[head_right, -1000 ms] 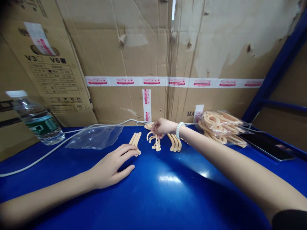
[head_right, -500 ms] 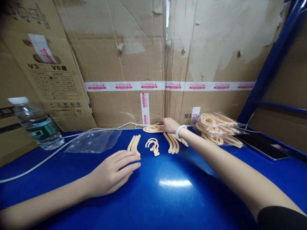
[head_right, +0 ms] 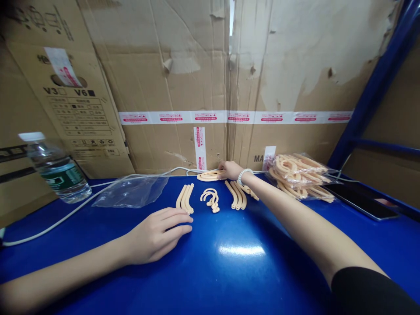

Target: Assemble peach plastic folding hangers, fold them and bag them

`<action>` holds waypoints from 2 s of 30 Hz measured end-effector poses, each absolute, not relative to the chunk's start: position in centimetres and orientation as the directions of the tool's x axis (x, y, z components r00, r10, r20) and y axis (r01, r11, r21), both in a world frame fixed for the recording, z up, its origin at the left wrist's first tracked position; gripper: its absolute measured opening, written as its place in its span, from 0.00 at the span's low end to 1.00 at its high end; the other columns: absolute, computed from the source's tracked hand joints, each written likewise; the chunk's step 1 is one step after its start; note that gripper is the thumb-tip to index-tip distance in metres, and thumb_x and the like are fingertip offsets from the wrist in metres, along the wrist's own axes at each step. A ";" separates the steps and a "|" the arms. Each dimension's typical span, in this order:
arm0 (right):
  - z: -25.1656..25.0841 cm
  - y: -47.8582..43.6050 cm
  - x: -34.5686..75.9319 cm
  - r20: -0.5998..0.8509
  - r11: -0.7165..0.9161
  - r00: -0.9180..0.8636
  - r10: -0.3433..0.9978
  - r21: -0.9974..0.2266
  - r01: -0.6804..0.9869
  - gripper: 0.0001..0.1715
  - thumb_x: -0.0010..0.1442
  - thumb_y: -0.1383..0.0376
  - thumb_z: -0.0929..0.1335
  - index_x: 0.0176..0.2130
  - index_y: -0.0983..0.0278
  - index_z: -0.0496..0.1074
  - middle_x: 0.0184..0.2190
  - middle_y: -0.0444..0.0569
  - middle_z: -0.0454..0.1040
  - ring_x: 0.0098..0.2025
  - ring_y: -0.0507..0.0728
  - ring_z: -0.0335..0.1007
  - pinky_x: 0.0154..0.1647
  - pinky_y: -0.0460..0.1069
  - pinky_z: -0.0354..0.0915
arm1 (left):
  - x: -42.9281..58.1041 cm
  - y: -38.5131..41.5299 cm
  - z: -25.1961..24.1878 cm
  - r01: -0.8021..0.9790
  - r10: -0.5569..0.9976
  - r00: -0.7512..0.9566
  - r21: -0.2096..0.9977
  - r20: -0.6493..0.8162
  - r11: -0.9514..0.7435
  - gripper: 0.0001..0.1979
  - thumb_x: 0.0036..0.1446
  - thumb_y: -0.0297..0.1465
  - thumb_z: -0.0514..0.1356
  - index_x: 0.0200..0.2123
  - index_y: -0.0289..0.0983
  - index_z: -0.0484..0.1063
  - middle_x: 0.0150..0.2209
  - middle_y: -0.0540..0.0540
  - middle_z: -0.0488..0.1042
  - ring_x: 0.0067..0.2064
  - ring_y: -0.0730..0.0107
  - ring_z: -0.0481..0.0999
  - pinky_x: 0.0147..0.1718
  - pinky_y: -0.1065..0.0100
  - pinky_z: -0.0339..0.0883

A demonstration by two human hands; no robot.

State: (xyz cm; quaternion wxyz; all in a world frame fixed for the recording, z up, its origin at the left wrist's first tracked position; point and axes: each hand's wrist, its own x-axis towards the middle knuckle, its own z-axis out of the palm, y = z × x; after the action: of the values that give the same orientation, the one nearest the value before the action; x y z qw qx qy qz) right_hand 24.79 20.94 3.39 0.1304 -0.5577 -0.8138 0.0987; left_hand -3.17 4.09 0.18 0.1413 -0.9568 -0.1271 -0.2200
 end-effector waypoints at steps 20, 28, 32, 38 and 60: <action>3.2 4.1 26.6 0.277 0.275 -0.111 0.954 -0.961 -0.033 0.22 0.54 0.58 0.74 0.47 0.62 0.71 0.40 0.49 0.76 0.37 0.55 0.74 0.38 0.50 0.71 | -2.2 3.3 1.6 0.500 0.671 0.641 0.460 0.373 -0.733 0.13 0.62 0.30 0.55 0.50 0.37 0.69 0.45 0.42 0.76 0.43 0.62 0.75 0.42 0.61 0.71; 1.1 1.3 24.0 0.165 0.147 -0.242 0.956 -0.985 -0.090 0.22 0.52 0.58 0.75 0.46 0.62 0.74 0.39 0.49 0.80 0.43 0.58 0.76 0.46 0.52 0.72 | -0.2 2.1 0.9 0.288 0.823 0.568 0.941 -0.019 -0.177 0.16 0.58 0.37 0.61 0.47 0.36 0.70 0.42 0.45 0.74 0.23 0.78 0.70 0.24 0.72 0.65; 1.0 0.7 23.4 0.151 0.139 -0.292 0.944 -0.988 -0.061 0.21 0.52 0.57 0.75 0.43 0.63 0.74 0.34 0.48 0.79 0.36 0.55 0.75 0.37 0.49 0.72 | 0.2 1.7 0.1 0.219 0.826 0.563 0.961 0.018 -0.170 0.13 0.59 0.36 0.62 0.45 0.36 0.71 0.38 0.48 0.73 0.24 0.80 0.69 0.24 0.74 0.64; 0.9 0.5 23.6 0.134 0.112 -0.326 0.936 -0.990 -0.087 0.15 0.53 0.59 0.75 0.38 0.63 0.74 0.28 0.43 0.75 0.28 0.48 0.68 0.30 0.43 0.67 | 0.2 1.3 -0.4 0.213 0.867 0.492 0.954 0.083 -0.212 0.15 0.59 0.35 0.62 0.48 0.38 0.68 0.33 0.53 0.68 0.22 0.79 0.72 0.21 0.75 0.66; 0.7 1.6 25.1 0.023 0.009 -0.065 0.998 -0.980 -0.200 0.17 0.51 0.55 0.76 0.33 0.63 0.73 0.27 0.41 0.65 0.23 0.47 0.56 0.20 0.43 0.58 | -0.3 1.9 0.0 0.054 0.932 0.342 0.987 0.122 -0.149 0.17 0.62 0.44 0.58 0.32 0.35 0.65 0.26 0.53 0.67 0.22 0.78 0.68 0.22 0.74 0.66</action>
State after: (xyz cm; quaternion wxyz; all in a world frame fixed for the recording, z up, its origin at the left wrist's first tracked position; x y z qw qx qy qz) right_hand 25.10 1.65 0.69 0.5347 -0.4262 -0.4677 0.5601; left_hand -0.26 1.86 0.04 -0.5225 -0.6307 -0.3908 -0.4201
